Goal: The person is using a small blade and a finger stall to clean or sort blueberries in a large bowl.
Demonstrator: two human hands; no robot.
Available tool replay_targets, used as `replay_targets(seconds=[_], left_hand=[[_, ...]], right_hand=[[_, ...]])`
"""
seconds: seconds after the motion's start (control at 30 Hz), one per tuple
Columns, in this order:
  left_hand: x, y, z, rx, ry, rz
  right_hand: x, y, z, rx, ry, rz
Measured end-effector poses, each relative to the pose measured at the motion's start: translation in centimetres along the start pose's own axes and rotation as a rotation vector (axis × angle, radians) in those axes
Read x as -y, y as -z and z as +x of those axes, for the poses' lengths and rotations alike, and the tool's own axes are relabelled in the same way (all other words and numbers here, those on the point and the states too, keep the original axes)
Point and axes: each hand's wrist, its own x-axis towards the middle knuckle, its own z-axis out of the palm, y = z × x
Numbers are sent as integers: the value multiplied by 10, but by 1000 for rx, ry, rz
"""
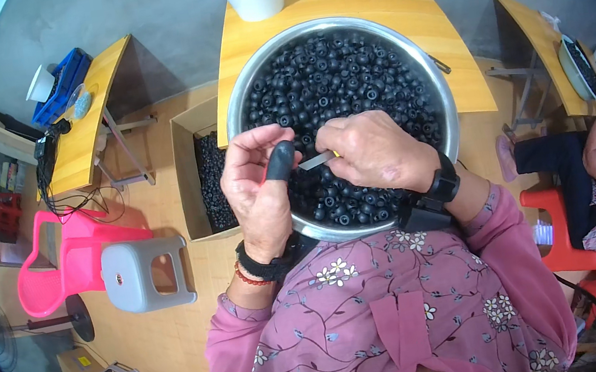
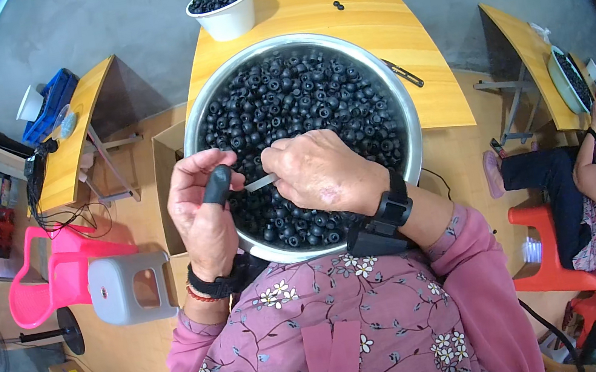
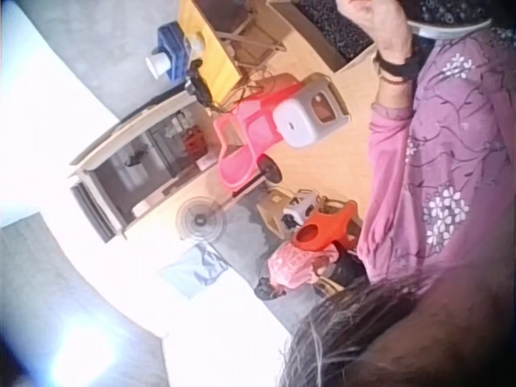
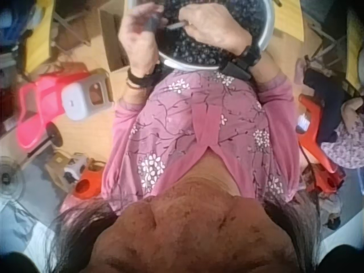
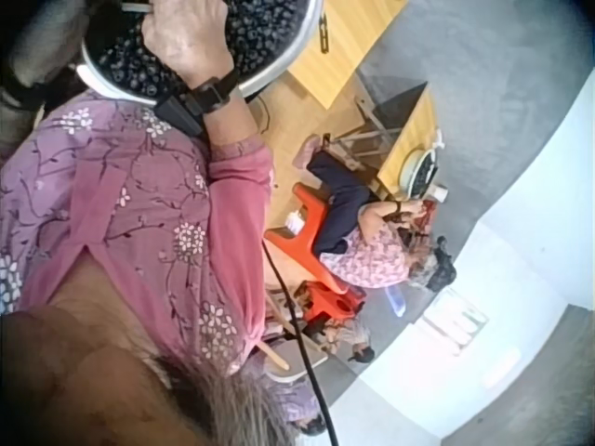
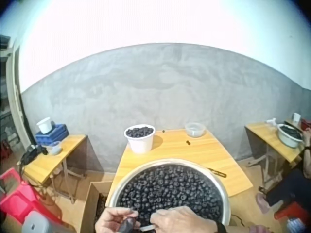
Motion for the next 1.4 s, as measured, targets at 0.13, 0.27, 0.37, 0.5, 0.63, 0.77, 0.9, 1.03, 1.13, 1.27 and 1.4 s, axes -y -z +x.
replay_targets(seconds=[0.13,0.27,0.37,0.5,0.63,0.77,0.9,1.03,1.13,1.27,1.4], left_hand=[[1,-3,0,-57,31,-22],[3,0,1,-107,-16,-59],[2,0,-1,-10,54,-108],[2,-3,-2,219,276,-264],[7,1,-1,309,357,-421],[6,2,0,317,435,-565],[8,5,2,330,457,-646],[10,6,2,304,454,-660],[12,7,3,301,462,-663],[13,8,3,327,460,-643],[14,7,3,356,446,-626]], right_hand=[[-4,-1,-1,-81,9,69],[-9,0,-1,-361,-25,499],[-4,12,-4,-310,-95,610],[-5,5,-6,-326,-28,786],[-6,6,-7,-291,-4,814],[-6,1,-6,-285,42,852],[-3,1,-8,-289,-54,916],[-3,1,-9,-273,1,918],[-2,3,-8,-264,0,853],[-3,3,-8,-262,-10,828],[-6,4,-9,-234,-44,801]])
